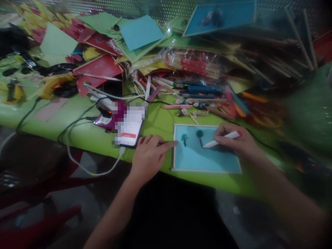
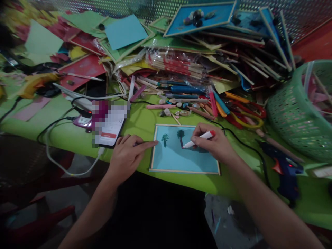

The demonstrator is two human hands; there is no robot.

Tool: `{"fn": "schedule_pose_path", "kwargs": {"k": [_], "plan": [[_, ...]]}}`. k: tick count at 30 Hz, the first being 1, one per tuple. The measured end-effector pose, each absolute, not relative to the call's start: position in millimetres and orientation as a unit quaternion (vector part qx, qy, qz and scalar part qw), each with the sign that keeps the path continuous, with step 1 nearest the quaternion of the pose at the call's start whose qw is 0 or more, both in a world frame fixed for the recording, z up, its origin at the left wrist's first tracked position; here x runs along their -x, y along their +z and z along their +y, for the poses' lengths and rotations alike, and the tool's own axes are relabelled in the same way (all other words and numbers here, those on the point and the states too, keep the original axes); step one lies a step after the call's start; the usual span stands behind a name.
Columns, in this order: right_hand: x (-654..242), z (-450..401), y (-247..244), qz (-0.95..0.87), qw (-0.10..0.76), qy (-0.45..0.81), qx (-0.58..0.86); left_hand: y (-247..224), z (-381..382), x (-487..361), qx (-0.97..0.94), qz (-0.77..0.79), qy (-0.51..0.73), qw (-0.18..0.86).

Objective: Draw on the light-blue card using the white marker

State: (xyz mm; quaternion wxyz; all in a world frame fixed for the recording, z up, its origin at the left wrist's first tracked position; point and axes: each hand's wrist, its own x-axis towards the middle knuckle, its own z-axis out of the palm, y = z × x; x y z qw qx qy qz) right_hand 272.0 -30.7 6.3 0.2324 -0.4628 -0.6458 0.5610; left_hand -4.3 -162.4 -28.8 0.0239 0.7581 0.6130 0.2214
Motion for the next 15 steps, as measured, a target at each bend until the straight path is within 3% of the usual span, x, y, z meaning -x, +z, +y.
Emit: {"fn": "schedule_pose_path", "kwargs": {"k": [15], "plan": [[-273.8, -28.7, 2.0, -0.647, 0.258, 0.543, 0.47, -29.2, -162.5, 3.8, -0.76, 0.609, 0.228, 0.014]]}}
